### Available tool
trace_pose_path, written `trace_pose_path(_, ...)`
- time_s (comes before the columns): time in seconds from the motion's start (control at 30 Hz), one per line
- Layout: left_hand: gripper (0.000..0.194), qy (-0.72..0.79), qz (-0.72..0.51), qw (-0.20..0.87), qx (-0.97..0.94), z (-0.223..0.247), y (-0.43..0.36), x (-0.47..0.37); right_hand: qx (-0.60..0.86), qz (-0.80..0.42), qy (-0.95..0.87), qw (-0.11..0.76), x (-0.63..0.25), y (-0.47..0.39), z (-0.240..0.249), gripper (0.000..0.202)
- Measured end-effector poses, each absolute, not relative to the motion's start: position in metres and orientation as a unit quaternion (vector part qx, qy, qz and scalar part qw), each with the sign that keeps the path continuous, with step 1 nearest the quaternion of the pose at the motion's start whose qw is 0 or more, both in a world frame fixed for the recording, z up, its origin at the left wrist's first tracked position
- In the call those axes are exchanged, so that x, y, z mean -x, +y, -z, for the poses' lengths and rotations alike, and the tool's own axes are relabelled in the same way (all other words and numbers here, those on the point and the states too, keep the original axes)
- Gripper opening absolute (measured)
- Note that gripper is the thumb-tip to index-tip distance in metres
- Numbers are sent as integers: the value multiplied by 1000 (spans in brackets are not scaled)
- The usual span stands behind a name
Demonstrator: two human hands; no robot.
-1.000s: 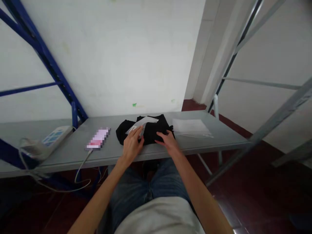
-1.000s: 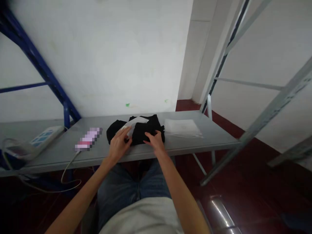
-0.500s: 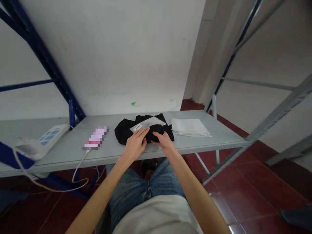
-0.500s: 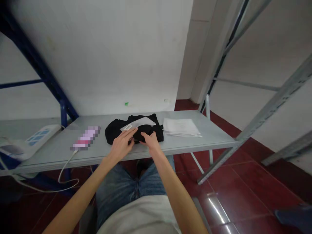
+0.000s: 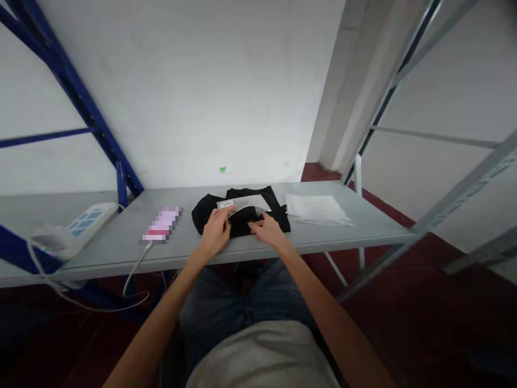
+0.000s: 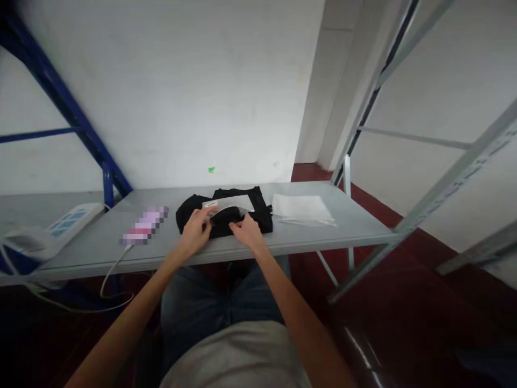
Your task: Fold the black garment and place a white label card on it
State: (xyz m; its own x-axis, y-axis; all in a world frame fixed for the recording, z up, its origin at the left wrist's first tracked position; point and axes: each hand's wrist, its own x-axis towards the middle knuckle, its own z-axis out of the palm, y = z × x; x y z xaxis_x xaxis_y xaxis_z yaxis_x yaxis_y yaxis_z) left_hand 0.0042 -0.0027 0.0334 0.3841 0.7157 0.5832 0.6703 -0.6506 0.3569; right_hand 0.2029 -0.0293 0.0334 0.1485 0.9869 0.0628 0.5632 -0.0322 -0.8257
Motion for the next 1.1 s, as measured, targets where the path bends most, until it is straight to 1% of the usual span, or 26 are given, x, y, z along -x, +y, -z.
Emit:
trace_pose_path(0.07, 49, 411, -350, 32, -841, -34, -4, -3, 695, -204, -599, 343, -222, -41, -34, 46)
trace_pose_path(0.1, 46, 410, -340, 31, -846, -35, -5, -3, 700, -162, -601, 349, -231, -45, -35, 52)
trace_pose_path(0.17, 47, 419, -331, 25, -845, -36, -6, -6, 686, -80, -619, 373, -246, -47, -35, 62)
trace_pose_path(0.23, 50, 434, -338, 12, -835, -35, -4, -11, 654, -30, -650, 386, -257, -39, -34, 69)
trace_pose_path(0.3, 47, 443, -351, -2, -825, -32, 2, -17, 608, -18, -698, 379, -264, -25, -30, 69)
trace_pose_path(0.37, 39, 440, -359, -6, -823, -30, 10, -23, 552, -23, -749, 366, -267, -9, -25, 62)
trace_pose_path(0.47, 28, 423, -370, 1, -827, -27, 21, -28, 492, -40, -785, 374, -264, 9, -19, 43)
trace_pose_path(0.57, 18, 416, -391, 2, -821, -27, 29, -30, 489, -46, -774, 400, -256, 16, -18, 23)
trace_pose_path(0.63, 13, 427, -401, -4, -810, -28, 33, -32, 501, -30, -767, 400, -248, 17, -20, 14)
trace_pose_path(0.7, 8, 447, -399, -20, -800, -31, 38, -34, 518, -5, -763, 387, -241, 19, -23, 9)
trace_pose_path(0.77, 7, 460, -389, -47, -797, -32, 44, -36, 530, 19, -765, 365, -235, 21, -28, 8)
trace_pose_path(0.83, 8, 454, -368, -76, -808, -33, 50, -36, 525, 34, -776, 347, -233, 22, -32, 7)
trace_pose_path(0.9, 2, 436, -342, -101, -826, -33, 53, -33, 511, 42, -790, 338, -237, 22, -36, 7)
trace_pose_path(0.93, 6, 426, -329, -113, -835, -34, 53, -31, 503, 46, -795, 335, -242, 20, -37, 10)
trace_pose_path(1.0, 21, 409, -310, -135, -848, -34, 52, -26, 499, 58, -802, 324, -256, 14, -38, 20)
trace_pose_path(1.1, 37, 379, -296, -158, -862, -35, 46, -24, 525, 85, -799, 280, -283, 1, -36, 36)
